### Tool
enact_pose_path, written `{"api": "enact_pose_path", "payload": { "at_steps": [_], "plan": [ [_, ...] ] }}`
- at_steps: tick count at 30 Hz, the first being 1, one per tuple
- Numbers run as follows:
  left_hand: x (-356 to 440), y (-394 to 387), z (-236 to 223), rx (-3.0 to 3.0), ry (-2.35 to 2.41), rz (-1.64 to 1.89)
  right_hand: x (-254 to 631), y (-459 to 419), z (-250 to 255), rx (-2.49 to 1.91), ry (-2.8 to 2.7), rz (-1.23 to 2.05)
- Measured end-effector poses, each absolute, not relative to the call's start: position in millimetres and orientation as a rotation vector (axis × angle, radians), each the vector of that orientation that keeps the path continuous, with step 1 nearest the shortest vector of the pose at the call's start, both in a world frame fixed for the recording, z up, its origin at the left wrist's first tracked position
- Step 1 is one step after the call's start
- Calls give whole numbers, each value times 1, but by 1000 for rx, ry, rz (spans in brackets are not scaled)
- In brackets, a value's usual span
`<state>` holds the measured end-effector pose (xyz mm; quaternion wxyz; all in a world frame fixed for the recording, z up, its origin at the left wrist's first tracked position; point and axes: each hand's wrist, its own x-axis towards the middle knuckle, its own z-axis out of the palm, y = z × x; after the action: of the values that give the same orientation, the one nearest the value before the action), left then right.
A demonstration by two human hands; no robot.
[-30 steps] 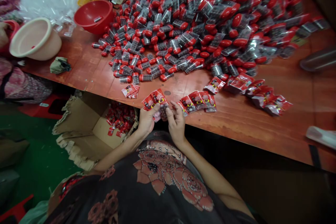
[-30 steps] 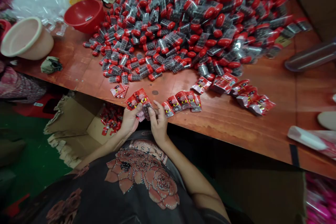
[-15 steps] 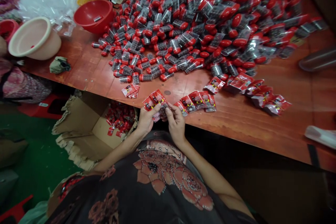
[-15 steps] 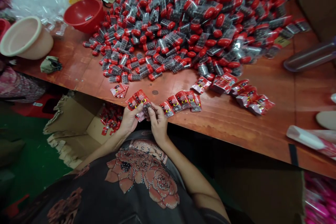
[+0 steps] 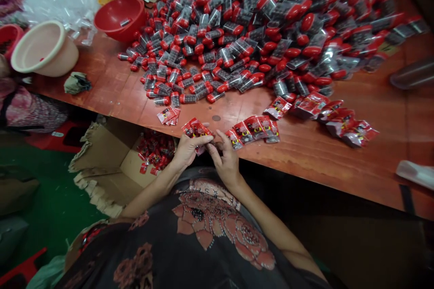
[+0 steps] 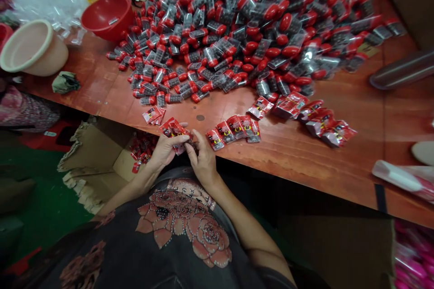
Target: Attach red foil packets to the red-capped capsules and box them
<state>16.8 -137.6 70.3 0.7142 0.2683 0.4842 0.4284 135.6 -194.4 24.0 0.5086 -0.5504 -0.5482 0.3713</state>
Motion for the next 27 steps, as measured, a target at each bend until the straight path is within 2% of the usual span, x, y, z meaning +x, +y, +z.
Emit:
{"api": "enact_pose_path", "payload": {
  "at_steps": [8, 12, 14, 16, 18, 20, 27],
  "plan": [
    [25, -144, 59, 532, 1049, 1042, 136, -192, 26, -1294, -1119, 971],
    [9, -145, 65, 591, 1053, 860, 155, -180, 37, -1378, -1128, 987],
    [-2, -148, 69, 637, 1054, 662, 166, -171, 43, -1380, -1030, 1120],
    [-9, -154, 70, 682, 1048, 497, 174, -164, 46, -1298, -936, 1388],
    [-13, -161, 68, 722, 1028, 406, 179, -162, 48, -1196, -916, 1596],
    [-14, -167, 64, 736, 1002, 372, 180, -165, 49, -1138, -950, 1663],
    [-16, -176, 58, 680, 994, 373, 178, -202, 50, -1328, -1095, 1370]
  ]
}}
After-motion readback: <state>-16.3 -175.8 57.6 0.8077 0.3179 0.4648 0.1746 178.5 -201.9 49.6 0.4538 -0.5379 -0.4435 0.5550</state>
